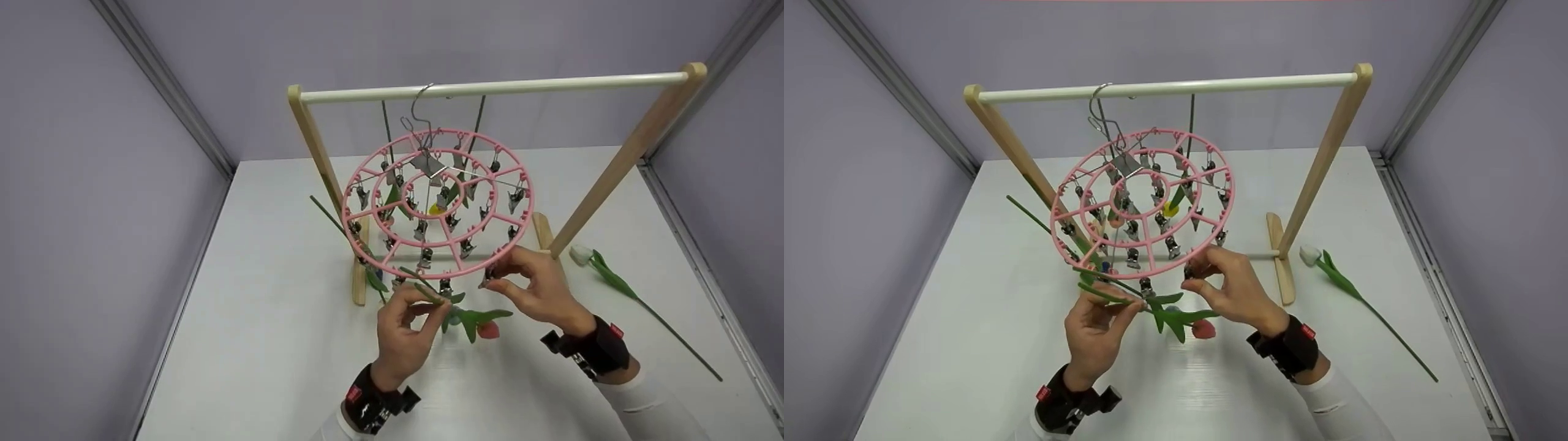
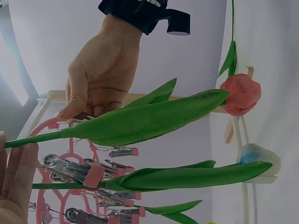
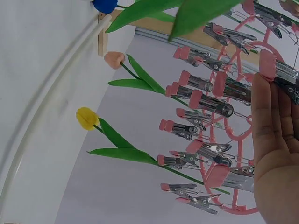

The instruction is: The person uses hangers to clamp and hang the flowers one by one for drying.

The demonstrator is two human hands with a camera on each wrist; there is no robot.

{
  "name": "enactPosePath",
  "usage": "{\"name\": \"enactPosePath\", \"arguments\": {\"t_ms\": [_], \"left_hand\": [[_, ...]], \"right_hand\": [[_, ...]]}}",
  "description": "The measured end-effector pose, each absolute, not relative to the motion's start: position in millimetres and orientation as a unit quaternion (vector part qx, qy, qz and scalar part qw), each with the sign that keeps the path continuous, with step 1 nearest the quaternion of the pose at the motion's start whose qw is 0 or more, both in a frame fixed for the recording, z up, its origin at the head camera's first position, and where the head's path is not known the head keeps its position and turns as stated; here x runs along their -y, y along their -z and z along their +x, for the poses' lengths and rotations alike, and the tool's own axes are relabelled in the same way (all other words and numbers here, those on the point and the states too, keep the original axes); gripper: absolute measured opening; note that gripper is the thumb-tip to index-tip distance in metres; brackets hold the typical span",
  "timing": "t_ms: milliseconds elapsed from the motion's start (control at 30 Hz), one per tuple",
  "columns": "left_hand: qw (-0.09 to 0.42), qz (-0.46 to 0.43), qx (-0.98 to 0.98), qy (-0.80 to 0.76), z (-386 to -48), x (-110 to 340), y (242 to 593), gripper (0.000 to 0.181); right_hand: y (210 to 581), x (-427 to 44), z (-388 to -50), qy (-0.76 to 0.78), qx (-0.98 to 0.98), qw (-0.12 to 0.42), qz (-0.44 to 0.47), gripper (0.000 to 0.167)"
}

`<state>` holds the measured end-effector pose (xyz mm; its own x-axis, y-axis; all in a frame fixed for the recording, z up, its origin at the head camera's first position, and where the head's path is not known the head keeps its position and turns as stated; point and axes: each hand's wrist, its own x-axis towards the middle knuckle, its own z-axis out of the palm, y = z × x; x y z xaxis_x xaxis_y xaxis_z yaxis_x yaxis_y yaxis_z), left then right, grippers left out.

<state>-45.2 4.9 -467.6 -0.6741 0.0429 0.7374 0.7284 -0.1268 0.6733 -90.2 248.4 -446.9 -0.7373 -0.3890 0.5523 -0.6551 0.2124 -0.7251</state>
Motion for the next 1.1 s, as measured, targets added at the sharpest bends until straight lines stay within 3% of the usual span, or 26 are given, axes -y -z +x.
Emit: {"name": "enactPosePath", "arguments": {"t_ms": [233, 567, 800, 1100], "left_hand": [[0.253, -0.331, 0.604, 0.68, -45.8, -6.1, 465.3, 0.018], [0.263, -0.314, 0.616, 0.673, -43.9, -8.5, 464.7, 0.031], [0.258, -0.301, 0.638, 0.66, -44.5, -9.8, 470.8, 0.02], [0.257, -0.29, 0.67, 0.633, -45.5, -10.7, 472.7, 0.022]], "right_hand": [[448.9, -238.2, -82.9, -0.522, 0.762, 0.144, 0.356, 0.034], [454.4, -223.1, -73.2, -0.518, 0.772, 0.16, 0.332, 0.033], [455.2, -216.0, -70.1, -0.546, 0.754, 0.16, 0.329, 0.032], [454.0, -212.0, -66.6, -0.551, 0.756, 0.157, 0.318, 0.021]]}}
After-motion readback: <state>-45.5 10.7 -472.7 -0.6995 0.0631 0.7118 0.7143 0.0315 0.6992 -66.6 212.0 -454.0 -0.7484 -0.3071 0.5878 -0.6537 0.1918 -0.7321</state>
